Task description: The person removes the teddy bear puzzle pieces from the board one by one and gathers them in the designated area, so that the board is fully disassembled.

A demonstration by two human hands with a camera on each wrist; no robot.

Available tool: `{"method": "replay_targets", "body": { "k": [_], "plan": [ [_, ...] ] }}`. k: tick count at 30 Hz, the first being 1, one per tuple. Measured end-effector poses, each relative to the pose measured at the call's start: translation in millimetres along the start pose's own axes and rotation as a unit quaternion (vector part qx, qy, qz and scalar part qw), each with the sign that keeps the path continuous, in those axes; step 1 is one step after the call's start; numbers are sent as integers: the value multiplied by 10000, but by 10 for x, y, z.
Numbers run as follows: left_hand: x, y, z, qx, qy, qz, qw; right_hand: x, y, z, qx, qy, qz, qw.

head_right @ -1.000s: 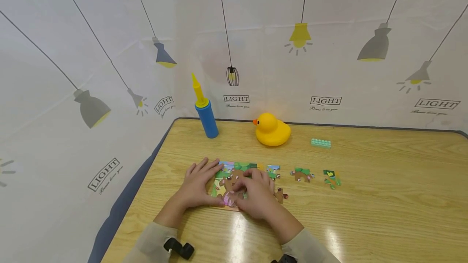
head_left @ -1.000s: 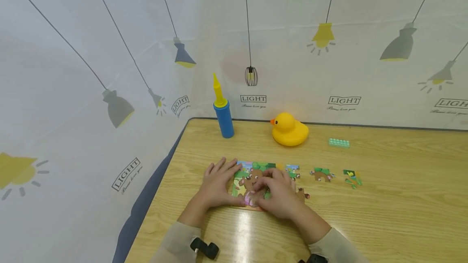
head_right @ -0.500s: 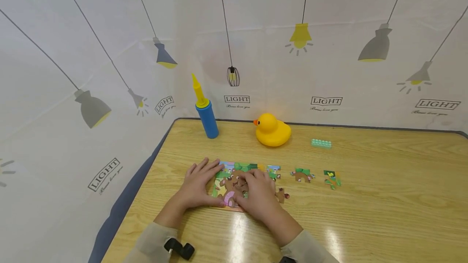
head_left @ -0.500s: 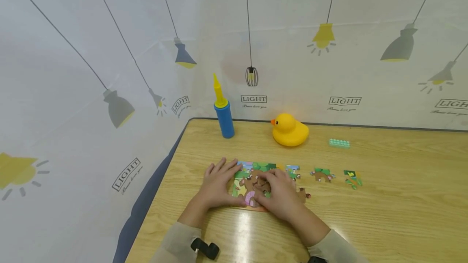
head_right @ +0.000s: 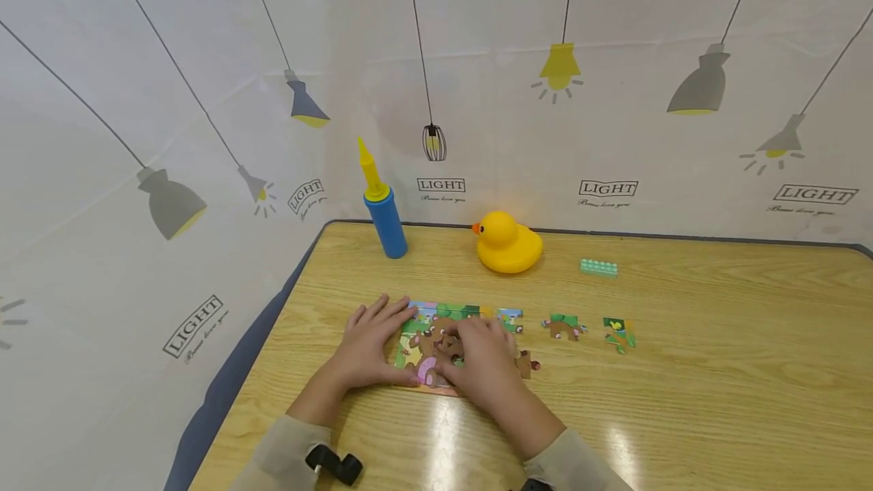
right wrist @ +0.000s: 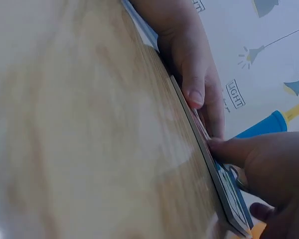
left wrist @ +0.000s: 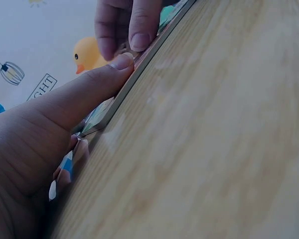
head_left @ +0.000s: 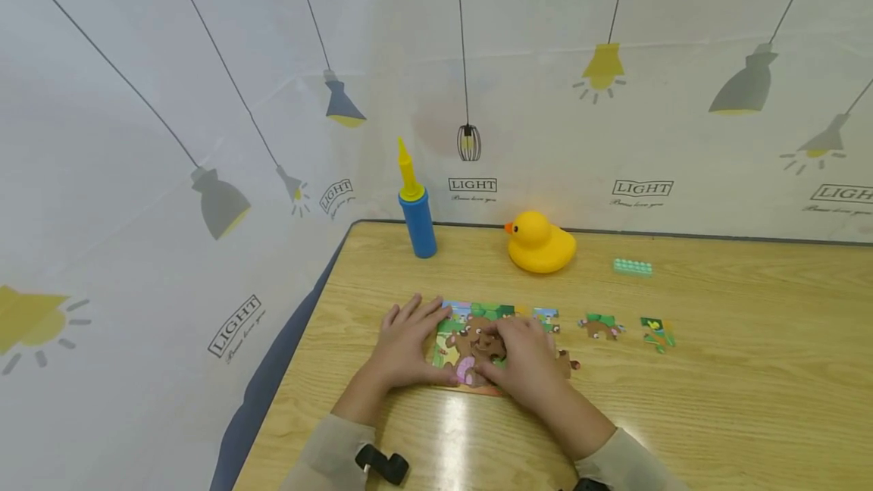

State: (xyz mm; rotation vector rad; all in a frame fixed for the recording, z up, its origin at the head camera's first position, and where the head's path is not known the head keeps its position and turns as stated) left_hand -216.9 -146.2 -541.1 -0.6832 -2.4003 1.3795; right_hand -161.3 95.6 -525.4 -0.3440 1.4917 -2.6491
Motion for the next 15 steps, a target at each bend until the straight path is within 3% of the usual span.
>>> {"method": "replay_targets", "body": {
  "k": [4,8,15],
  "plan": [
    [-4,2,-3,-18,16,-29,10000,-3,23,15,58,-642,-339,9973],
    [-6,4,-5,12,32,-53,10000,-20,47,24,549,-1278,-399,9895],
    [-1,8,6,-6,17,-65,10000,-53,84,26,748,-1125,-329,9903]
  ]
}}
Point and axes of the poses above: each hand's wrist, its own x-axis towards the middle knuckle, its own y-axis out of the palm, z = x × y, the point moved 1 cm from there along x, towards the middle knuckle, and after that the axes turned 6 degrees about -x, right-handed, at the moved point
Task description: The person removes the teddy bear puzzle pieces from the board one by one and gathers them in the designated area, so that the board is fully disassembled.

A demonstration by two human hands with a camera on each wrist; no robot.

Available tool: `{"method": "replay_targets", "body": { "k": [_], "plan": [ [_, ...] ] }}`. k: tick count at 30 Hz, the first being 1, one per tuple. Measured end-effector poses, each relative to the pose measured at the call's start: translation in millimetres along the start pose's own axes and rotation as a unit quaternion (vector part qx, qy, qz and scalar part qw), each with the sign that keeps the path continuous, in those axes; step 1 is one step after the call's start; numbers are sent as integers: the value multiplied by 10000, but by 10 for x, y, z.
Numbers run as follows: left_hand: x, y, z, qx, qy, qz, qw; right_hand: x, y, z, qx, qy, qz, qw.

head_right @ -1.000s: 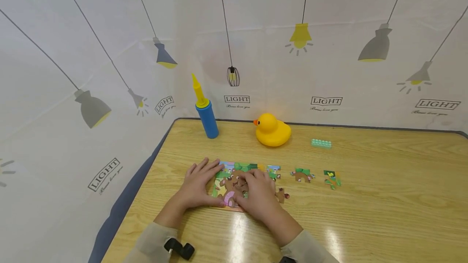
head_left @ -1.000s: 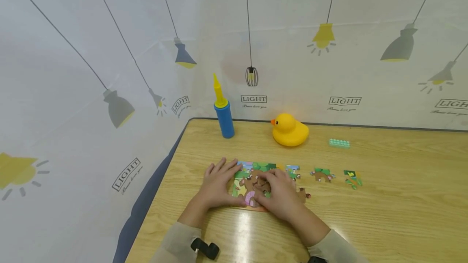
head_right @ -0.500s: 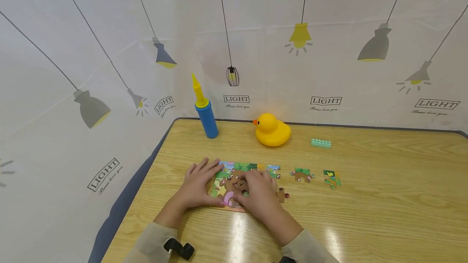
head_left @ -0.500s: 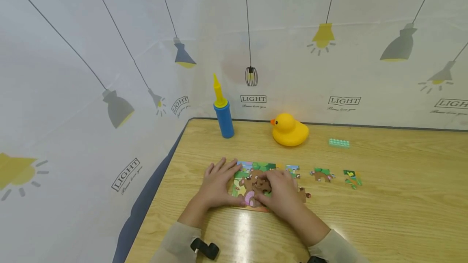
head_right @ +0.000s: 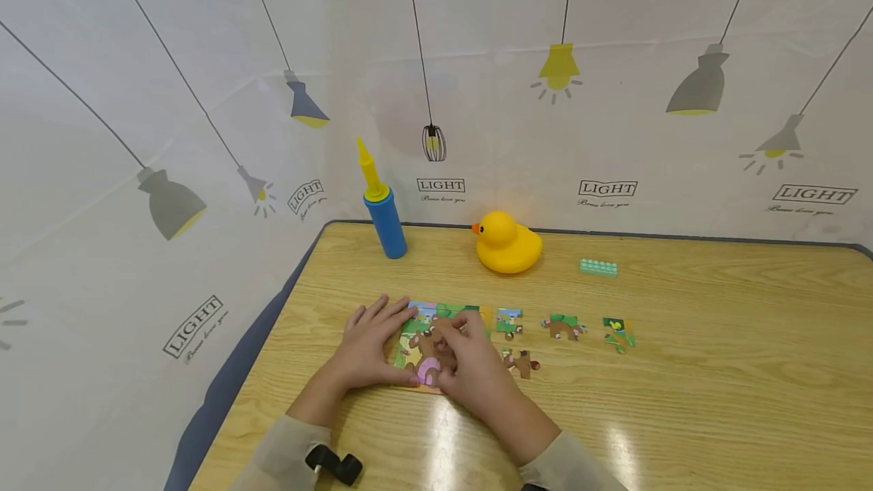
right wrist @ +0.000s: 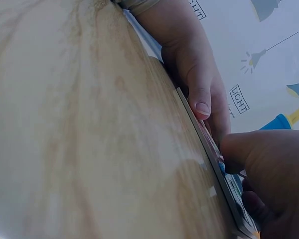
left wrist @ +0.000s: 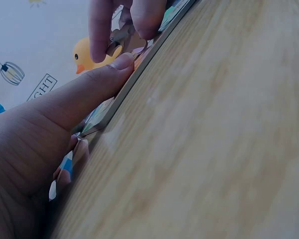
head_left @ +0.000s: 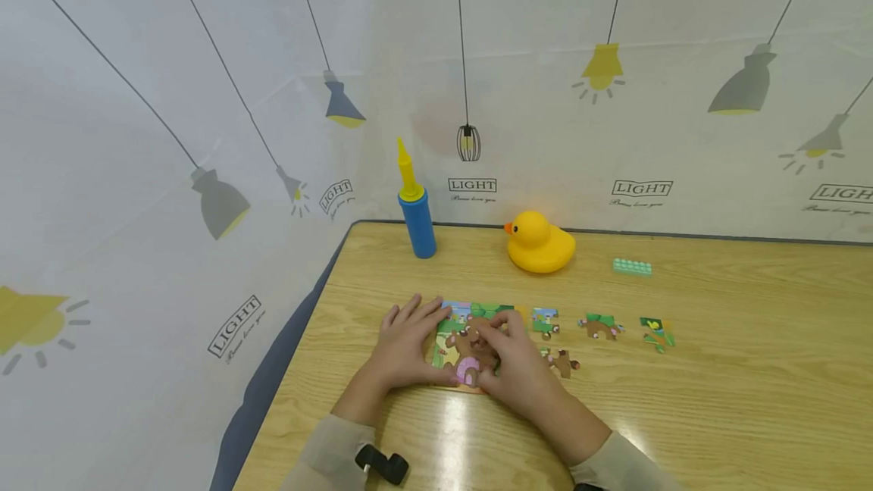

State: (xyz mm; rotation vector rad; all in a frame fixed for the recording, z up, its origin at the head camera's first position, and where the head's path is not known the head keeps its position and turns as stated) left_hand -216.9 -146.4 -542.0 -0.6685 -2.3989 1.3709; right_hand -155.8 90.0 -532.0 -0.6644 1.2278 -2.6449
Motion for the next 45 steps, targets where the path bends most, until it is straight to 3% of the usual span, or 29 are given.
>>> {"method": "replay_targets", "body": {
  "k": [8,15,23,30,37,45],
  "plan": [
    [-5,0,2,29,42,0,10000,-8,1,-20,-353,-191,-313,9987],
    [0,4,6,80,9,22,10000,-37,0,-28,-228,-163,-707,9971],
    [-5,-3,-3,37,38,11,10000,-80,-19,-37,-456,-418,-932,9937],
    [0,1,-4,26,48,-9,10000,-100,-12,-89,-244,-605,-1158,9911],
    [1,-3,-3,44,48,-14,10000,-139,-48,-112,-57,-413,-1126,9928],
    [1,-4,-4,33,22,37,10000,-225,-127,-199,316,-945,-1294,9866]
  ]
}}
Point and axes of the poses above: each hand's wrist, its own x-axis towards the middle knuckle, its own y-axis out of the palm, z = x × y, the point moved 1 cm from there along x, towards the middle knuckle, and after that the axes turned 6 degrees about -x, right-handed, at the moved point
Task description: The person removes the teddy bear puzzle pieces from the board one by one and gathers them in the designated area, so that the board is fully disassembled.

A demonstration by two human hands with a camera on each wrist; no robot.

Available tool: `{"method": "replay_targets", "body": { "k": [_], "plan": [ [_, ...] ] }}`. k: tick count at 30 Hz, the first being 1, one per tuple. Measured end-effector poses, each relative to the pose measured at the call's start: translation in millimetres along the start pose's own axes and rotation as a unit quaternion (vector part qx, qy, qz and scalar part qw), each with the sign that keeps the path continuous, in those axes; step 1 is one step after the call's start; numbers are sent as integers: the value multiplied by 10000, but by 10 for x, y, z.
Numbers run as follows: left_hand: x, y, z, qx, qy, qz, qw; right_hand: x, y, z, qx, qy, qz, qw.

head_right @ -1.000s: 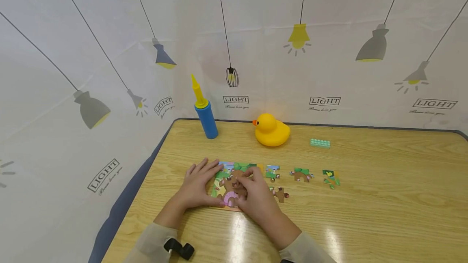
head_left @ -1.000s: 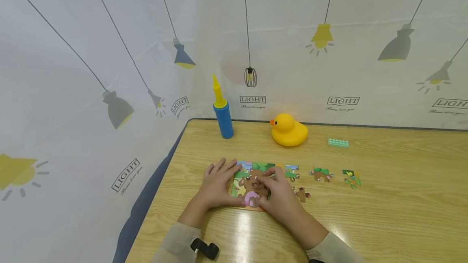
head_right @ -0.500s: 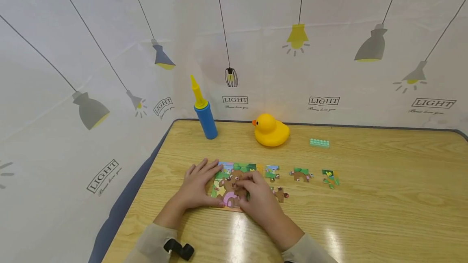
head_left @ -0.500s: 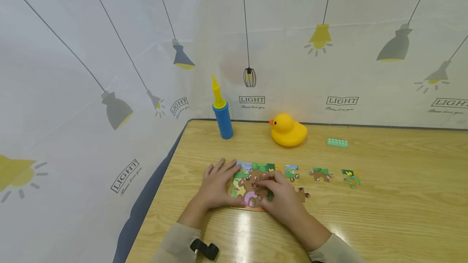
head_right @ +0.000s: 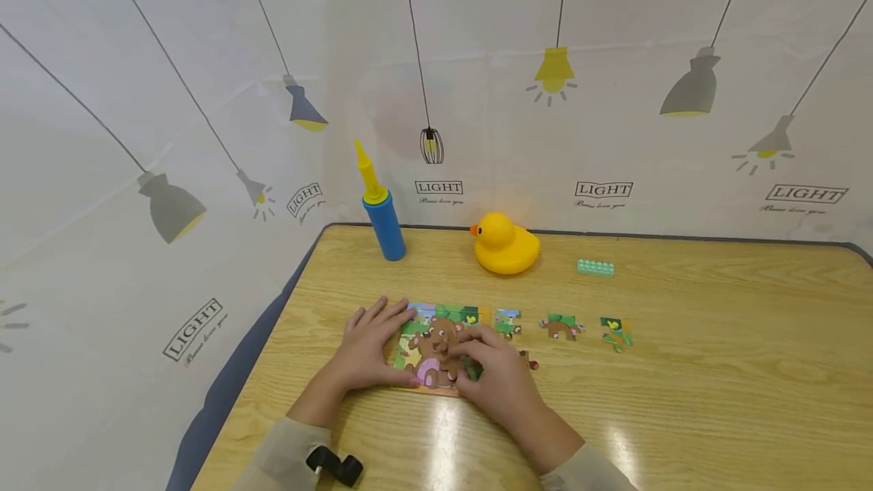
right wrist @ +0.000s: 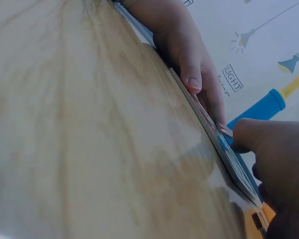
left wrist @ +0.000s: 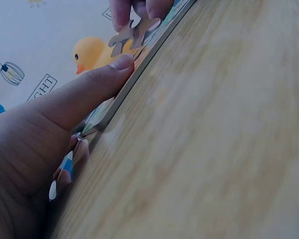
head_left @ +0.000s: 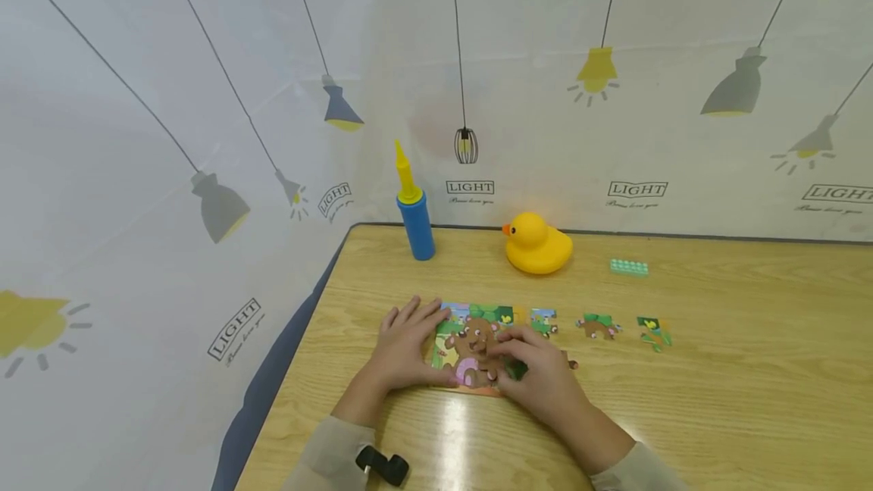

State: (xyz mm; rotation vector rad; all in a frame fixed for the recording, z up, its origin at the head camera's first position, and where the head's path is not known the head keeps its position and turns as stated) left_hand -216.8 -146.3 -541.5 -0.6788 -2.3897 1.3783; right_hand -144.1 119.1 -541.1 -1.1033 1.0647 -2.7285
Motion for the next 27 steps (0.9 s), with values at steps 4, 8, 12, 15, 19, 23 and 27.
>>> {"method": "replay_targets", "body": {
  "k": [4,8,12,15,19,23,27],
  "plan": [
    [1,3,-2,15,8,-4,10000,-56,-73,-25,54,-102,-49,9999],
    [1,8,2,37,10,15,10000,-134,-157,-67,-148,-119,-141,9997],
    [7,17,12,88,-15,53,9999,-208,-261,-124,-240,-76,-289,9993],
    [12,18,15,87,-6,37,10000,-263,-354,-165,-298,10,-331,9990],
    [16,17,18,40,1,24,10000,-348,-478,-219,-411,185,-279,9986],
    [14,17,20,53,-10,38,10000,-420,-585,-288,-558,330,-205,9977],
    [2,6,11,37,-9,15,10000,-485,-688,-354,-775,382,-230,9960]
  ]
}}
Point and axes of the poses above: each hand's wrist, its own x-axis towards the middle knuckle, its own y-axis out of the palm, z = x × y, the point moved 1 cm from there along x, towards the middle knuckle, and after that the axes turned 6 degrees about -x, right-handed, at the moved point
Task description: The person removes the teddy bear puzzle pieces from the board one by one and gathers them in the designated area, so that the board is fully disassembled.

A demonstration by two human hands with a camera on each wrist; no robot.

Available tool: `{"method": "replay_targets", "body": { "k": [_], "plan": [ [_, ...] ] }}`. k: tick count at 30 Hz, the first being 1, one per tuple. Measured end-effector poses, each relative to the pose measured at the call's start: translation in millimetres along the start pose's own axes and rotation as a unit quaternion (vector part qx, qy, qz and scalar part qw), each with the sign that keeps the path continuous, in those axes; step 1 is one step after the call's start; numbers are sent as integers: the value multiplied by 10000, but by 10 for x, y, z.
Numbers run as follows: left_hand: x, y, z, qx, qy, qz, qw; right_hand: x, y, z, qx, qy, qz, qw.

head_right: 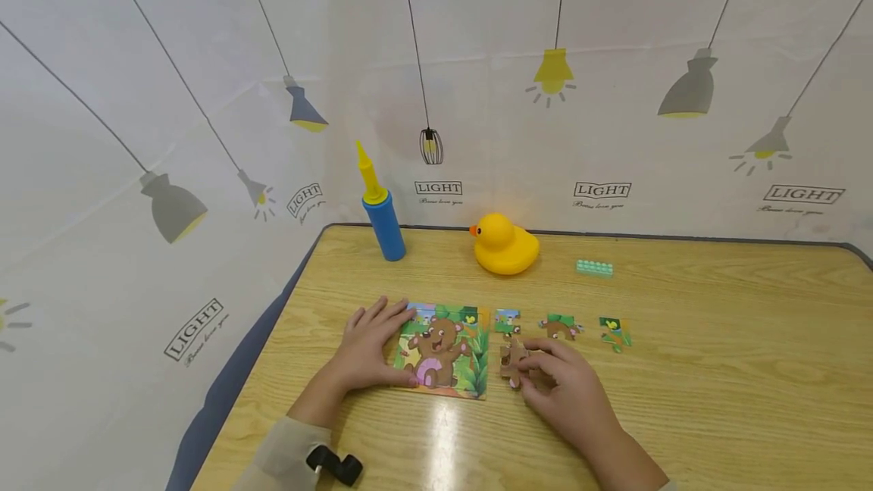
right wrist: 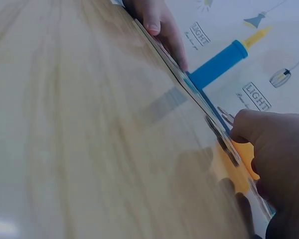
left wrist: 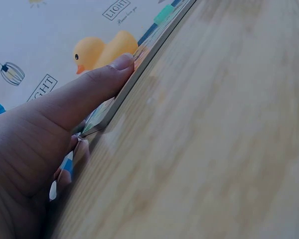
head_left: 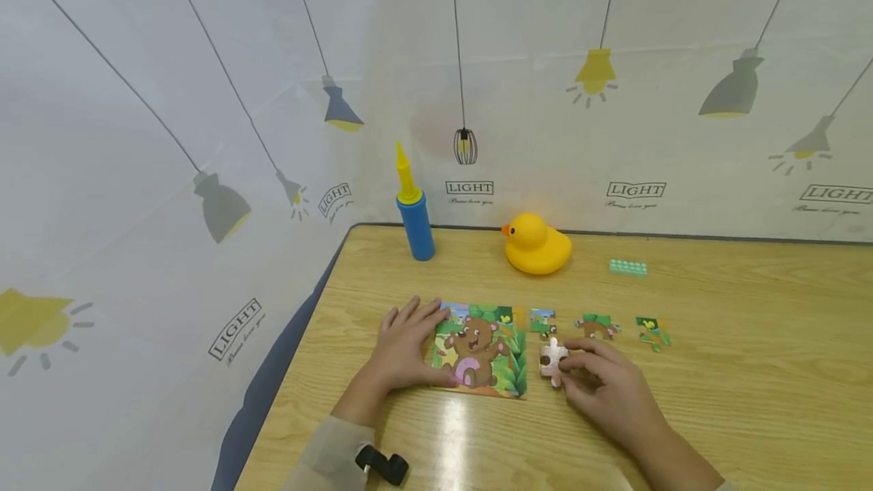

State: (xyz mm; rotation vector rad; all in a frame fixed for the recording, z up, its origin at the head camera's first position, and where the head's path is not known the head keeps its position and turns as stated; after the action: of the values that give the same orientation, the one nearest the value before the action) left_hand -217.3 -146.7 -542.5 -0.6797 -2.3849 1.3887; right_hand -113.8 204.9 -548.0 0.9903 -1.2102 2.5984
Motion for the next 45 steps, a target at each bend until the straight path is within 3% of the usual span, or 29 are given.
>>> {"method": "replay_targets", "body": {
  "k": [11,19,28,38,45],
  "plan": [
    [20,4,-54,-9,37,-11,10000,-176,-283,-248,-390,149,-84,9991],
    [36,13,-51,-27,22,-9,10000,-245,-446,-301,-666,282,9,9974],
    [-32,50,4,-115,91,-59,9999,-328,-449,-315,-557,491,189,9971],
    [5,-22,3,-82,30,-2,10000,-282,-429,-304,-682,680,406,9945],
    [6,-9,-6,-145,-6,0,9999,-241,-438,-322,-654,421,258,9966]
  ]
}}
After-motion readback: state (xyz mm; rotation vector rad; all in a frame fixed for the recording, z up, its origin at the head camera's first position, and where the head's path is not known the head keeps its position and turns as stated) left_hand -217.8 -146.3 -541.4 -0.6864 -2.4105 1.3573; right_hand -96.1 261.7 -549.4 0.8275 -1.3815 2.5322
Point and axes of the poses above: each hand's wrist, its own x-axis towards the middle knuckle, its own y-axis out of the palm, z = x × y, the point moved 1 cm from there along x, towards the middle knuckle, and after that the axes turned 6 degrees about -x, right-handed, at the moved point
